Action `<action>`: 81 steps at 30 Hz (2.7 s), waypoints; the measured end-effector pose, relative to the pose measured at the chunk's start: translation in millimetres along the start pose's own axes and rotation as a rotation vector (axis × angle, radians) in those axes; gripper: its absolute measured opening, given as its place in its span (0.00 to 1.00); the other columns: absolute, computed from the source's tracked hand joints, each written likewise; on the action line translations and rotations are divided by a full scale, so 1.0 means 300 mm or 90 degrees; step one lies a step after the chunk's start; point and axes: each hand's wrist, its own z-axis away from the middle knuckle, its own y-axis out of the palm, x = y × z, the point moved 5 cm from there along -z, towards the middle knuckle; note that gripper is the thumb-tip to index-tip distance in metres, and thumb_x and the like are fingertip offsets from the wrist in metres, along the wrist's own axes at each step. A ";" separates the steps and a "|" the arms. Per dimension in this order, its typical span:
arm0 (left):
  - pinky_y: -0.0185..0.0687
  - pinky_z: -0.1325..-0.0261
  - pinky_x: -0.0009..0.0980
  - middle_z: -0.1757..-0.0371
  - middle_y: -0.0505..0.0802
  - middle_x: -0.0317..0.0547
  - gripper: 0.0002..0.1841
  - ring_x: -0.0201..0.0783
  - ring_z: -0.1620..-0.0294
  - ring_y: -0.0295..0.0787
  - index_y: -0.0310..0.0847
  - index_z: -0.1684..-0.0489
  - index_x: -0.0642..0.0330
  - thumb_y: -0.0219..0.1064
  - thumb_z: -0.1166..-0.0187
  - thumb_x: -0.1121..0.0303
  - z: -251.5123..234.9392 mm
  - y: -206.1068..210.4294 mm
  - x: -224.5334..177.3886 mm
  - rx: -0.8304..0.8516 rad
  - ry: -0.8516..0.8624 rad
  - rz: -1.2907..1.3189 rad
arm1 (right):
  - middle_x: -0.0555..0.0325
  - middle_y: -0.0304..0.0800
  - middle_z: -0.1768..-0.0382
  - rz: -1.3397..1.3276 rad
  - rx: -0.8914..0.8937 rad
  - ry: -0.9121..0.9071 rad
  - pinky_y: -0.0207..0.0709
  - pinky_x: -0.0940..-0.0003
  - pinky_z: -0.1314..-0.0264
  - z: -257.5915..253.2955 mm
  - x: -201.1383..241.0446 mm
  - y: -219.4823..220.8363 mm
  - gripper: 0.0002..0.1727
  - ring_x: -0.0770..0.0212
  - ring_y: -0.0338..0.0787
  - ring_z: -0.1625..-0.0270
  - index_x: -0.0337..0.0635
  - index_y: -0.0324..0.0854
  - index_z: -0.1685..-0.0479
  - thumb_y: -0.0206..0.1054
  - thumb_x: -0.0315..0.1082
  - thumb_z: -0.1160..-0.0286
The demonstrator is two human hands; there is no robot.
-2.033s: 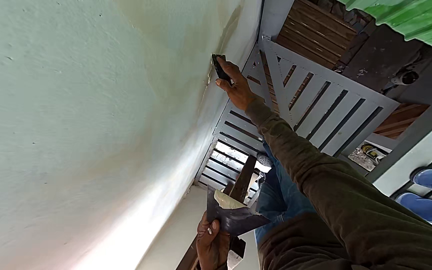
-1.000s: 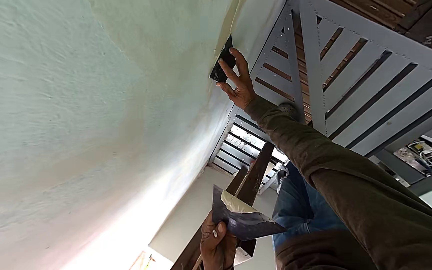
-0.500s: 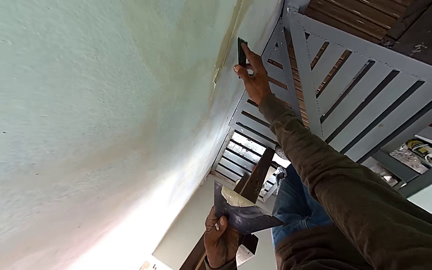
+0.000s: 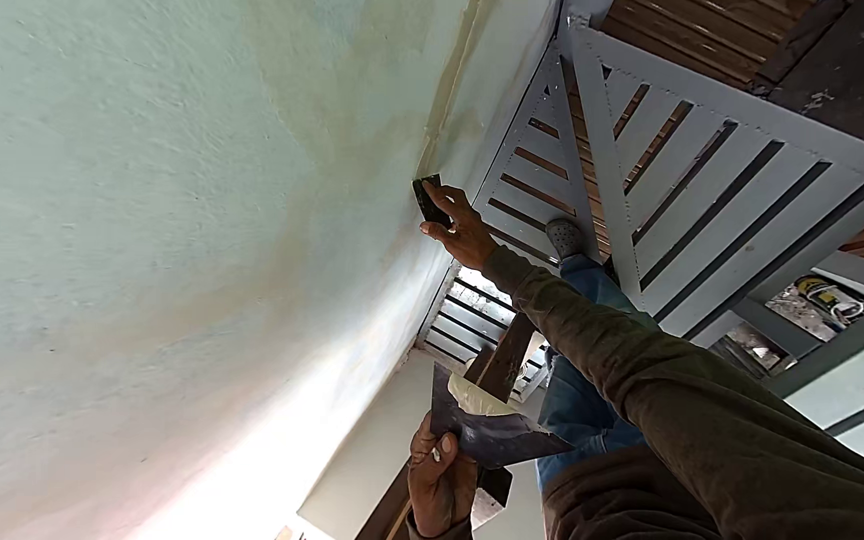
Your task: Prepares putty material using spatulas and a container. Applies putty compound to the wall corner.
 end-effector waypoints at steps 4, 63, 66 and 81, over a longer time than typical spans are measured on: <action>0.87 0.34 0.41 0.41 0.93 0.54 0.15 0.44 0.39 0.92 0.88 0.37 0.62 0.68 0.20 0.72 0.000 -0.003 0.003 -0.016 -0.001 -0.007 | 0.43 0.61 0.12 0.091 0.140 0.036 0.72 0.38 0.27 0.080 -0.083 0.047 0.36 0.37 0.75 0.25 0.60 0.70 0.12 0.71 0.48 0.23; 0.87 0.33 0.42 0.40 0.93 0.54 0.16 0.44 0.38 0.91 0.86 0.36 0.62 0.68 0.19 0.72 0.022 0.010 -0.018 -0.039 0.065 -0.020 | 0.45 0.56 0.09 0.138 0.028 -0.109 0.63 0.45 0.13 0.159 -0.140 -0.002 0.35 0.42 0.60 0.10 0.56 0.72 0.14 0.70 0.50 0.23; 0.87 0.33 0.40 0.40 0.93 0.53 0.16 0.42 0.38 0.92 0.86 0.35 0.63 0.67 0.18 0.72 0.021 0.011 -0.020 -0.036 0.074 -0.048 | 0.32 0.61 0.13 0.146 -0.073 -0.288 0.60 0.45 0.10 0.073 -0.099 -0.072 0.32 0.37 0.60 0.10 0.46 0.78 0.20 0.73 0.44 0.26; 0.90 0.38 0.40 0.44 0.94 0.53 0.14 0.42 0.42 0.93 0.88 0.39 0.62 0.69 0.20 0.70 0.012 -0.008 -0.017 -0.101 0.070 -0.093 | 0.36 0.63 0.13 0.383 0.010 -0.112 0.58 0.43 0.13 0.000 -0.351 0.002 0.28 0.33 0.64 0.15 0.56 0.81 0.22 0.71 0.39 0.26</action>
